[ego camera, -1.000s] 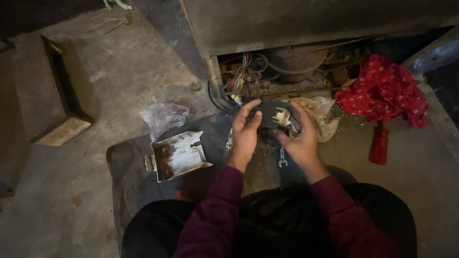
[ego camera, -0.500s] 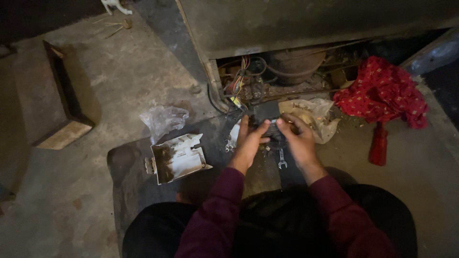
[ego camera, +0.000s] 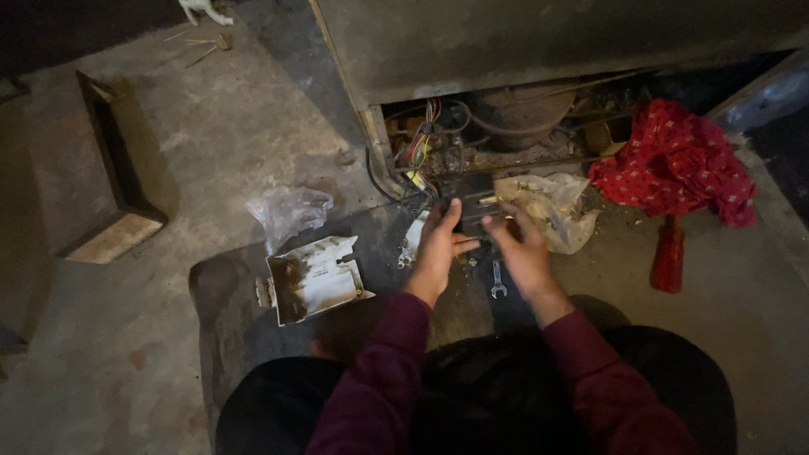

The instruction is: The person sits on the floor and works on an electrical component, manipulating wires and a small white box. They connect wires to the component and place it into a metal housing.

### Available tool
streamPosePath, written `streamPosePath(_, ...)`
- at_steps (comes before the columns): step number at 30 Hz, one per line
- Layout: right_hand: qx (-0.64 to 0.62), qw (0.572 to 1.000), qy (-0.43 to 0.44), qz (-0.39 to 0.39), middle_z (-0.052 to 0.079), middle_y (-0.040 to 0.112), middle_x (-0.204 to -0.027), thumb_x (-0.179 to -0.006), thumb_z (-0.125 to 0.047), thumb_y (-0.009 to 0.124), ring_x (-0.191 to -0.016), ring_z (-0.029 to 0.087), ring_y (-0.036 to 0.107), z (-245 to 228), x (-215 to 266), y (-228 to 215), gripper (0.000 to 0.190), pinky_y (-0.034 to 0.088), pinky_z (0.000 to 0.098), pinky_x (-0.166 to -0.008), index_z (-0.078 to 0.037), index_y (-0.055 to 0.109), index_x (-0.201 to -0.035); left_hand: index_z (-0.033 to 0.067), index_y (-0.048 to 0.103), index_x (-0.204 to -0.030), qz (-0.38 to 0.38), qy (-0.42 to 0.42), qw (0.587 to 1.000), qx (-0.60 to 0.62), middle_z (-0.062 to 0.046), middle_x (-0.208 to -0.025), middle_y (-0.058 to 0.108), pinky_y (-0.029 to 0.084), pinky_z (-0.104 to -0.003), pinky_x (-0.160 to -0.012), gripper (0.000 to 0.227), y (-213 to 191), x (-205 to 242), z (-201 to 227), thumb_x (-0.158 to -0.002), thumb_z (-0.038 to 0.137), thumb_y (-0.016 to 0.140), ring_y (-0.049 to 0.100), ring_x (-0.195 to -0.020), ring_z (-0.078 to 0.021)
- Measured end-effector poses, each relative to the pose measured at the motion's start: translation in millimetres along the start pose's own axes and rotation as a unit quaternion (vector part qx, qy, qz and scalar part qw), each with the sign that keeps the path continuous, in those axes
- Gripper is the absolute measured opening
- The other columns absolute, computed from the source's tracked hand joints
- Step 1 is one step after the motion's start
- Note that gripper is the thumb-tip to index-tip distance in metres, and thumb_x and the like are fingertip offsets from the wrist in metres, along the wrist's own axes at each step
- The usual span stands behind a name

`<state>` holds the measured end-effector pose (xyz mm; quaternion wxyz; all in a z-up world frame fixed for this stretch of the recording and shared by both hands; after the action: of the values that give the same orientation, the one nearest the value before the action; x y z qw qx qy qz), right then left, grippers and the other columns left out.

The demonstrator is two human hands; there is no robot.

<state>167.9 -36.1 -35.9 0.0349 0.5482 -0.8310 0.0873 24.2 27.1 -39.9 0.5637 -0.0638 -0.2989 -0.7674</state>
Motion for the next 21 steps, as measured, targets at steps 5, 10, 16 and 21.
streamPosePath(5, -0.177, 0.972, 0.120, 0.093, 0.006, 0.068, -0.106, -0.095, -0.029, 0.067, -0.092, 0.017, 0.063, 9, -9, -17, 0.036, 0.054, 0.0318, -0.083, -0.008, 0.066, -0.124, 0.0114, 0.049, -0.154, 0.058, 0.144, 0.914, -0.374, -0.018, -0.142, 0.062, 0.052, -0.041, -0.102, 0.050, 16, 0, 10, -0.110, 0.035, 0.052, 0.067, -0.121, -0.0291)
streamPosePath(10, -0.282, 0.949, 0.014, 0.141, 0.008, 0.057, -0.095, -0.112, -0.029, 0.069, -0.078, 0.017, 0.052, 16, -17, -44, 0.028, 0.042, 0.0340, -0.069, -0.003, 0.061, -0.110, 0.0128, 0.051, -0.149, -0.041, 0.285, 0.742, -0.605, -0.010, -0.161, 0.044, 0.044, -0.044, -0.113, 0.071, 47, -10, 29, -0.079, 0.007, 0.063, 0.044, -0.145, -0.0297)
streamPosePath(16, -0.223, 0.953, 0.071, 0.191, 0.004, 0.066, -0.099, -0.106, -0.036, 0.064, -0.079, 0.014, 0.061, 10, -20, -50, 0.030, 0.053, 0.0272, -0.071, -0.008, 0.064, -0.117, 0.0089, 0.067, -0.131, -0.110, 0.258, 0.477, -0.833, -0.011, -0.158, 0.044, 0.016, -0.056, -0.124, 0.050, 52, -38, 32, -0.082, 0.020, 0.070, 0.023, -0.156, -0.0340)
streamPosePath(21, -0.183, 0.973, 0.095, 0.102, 0.003, 0.071, -0.102, -0.095, -0.027, 0.067, -0.081, 0.015, 0.067, -6, -23, -17, 0.032, 0.056, 0.0309, -0.070, -0.007, 0.068, -0.119, 0.0059, 0.069, -0.123, -0.066, 0.174, 0.442, -0.877, -0.016, -0.149, 0.046, 0.019, -0.058, -0.119, 0.049, -2, -70, 19, -0.085, 0.037, 0.067, 0.028, -0.145, -0.0341)
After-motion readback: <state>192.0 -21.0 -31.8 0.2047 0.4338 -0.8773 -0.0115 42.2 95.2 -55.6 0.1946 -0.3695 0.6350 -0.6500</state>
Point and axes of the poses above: each hand's wrist, its own x-axis away from the middle knuckle, its own y-axis out of the palm, z = x × y, the point moved 3 cm from there along -x, towards the middle knuckle
